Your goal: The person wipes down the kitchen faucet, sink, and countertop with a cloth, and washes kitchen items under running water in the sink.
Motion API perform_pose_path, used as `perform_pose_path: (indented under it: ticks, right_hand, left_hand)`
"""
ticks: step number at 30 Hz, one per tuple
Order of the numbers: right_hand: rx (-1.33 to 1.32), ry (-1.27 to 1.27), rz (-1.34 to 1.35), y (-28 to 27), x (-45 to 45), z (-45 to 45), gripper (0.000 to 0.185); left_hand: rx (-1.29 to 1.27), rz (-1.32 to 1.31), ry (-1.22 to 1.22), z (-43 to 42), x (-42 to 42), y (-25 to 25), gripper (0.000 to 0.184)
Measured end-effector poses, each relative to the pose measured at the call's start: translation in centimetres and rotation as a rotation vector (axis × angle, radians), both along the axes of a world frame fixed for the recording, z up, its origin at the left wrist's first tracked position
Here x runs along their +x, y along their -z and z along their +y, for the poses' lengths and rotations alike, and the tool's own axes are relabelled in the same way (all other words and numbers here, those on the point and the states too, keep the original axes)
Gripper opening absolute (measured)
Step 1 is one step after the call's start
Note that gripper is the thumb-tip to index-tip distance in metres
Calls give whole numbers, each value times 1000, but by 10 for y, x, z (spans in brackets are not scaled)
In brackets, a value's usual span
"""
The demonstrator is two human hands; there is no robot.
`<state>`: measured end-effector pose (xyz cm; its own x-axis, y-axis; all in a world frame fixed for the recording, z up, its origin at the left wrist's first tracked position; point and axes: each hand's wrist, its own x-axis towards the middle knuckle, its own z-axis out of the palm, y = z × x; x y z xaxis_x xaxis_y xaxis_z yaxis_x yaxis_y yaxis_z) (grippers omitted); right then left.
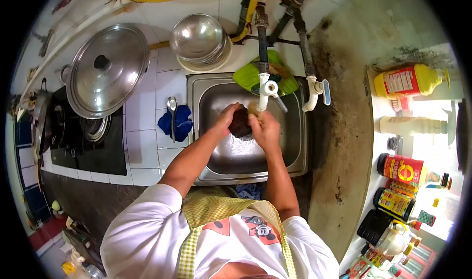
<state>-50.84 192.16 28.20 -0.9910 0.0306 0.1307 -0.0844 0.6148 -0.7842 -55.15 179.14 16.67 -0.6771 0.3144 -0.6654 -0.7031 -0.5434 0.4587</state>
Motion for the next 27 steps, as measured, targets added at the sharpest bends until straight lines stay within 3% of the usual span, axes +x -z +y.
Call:
perform_pose_path:
  ticks: [1, 2, 4, 5, 6, 9, 10, 12, 14, 15, 17, 20, 21, 23, 24, 26, 27]
  right_hand:
    - [-13, -232, 180, 33, -10, 4, 17]
    - [-14, -218, 179, 49, -15, 9, 17]
    - [-288, -313, -211, 69, -23, 21, 19]
    - [-531, -276, -446, 78, -25, 28, 20]
    - [-543, -259, -440, 85, -28, 30, 20]
    - [-1074, 159, -685, 76, -23, 32, 21]
    - [-1077, 163, -675, 79, -17, 28, 21]
    - [-1196, 386, -274, 86, -4, 11, 23]
    - [-1204, 448, -148, 88, 9, -4, 25]
    - [-1117, 448, -167, 90, 11, -6, 26]
    - [-883, 410, -251, 100, 21, -2, 36]
    - [-690, 453, -240, 123, 23, -1, 36]
    - [-694, 461, -242, 124, 22, 3, 36]
    - [-355, 411, -444, 120, 10, 13, 26]
    - [-357, 411, -433, 98, 2, 15, 26]
    - [-47, 401, -556, 60, -5, 16, 24]
    - [-50, 400, -550, 62, -9, 18, 24]
  left_hand:
    - [2, 1, 15, 4, 1, 4, 28]
    - [56, 57, 41, 8, 4, 13, 29]
    - [106, 106, 72, 12, 13, 5, 30]
    - [185, 49, 103, 11, 18, -22, 32]
    - [264, -6, 136, 12, 20, -38, 34]
    - [330, -72, 110, 14, 16, -36, 39]
    - [393, -163, 85, 14, 12, -35, 40]
    - [423, -184, 32, 15, 13, -29, 43]
    - [510, -218, -125, 20, 14, -32, 51]
    - [393, -363, -213, 24, 14, -48, 54]
    - [420, -359, -163, 24, 20, -38, 52]
    - [397, -315, -52, 20, 23, -29, 52]
    - [351, -363, 16, 18, 23, -24, 53]
    - [199, -465, 208, 4, 20, 19, 53]
    - [198, -453, 211, 8, 17, 1, 53]
    - [-716, -210, 64, 13, 19, -30, 51]
    - [-1112, 434, 37, 6, 25, -31, 50]
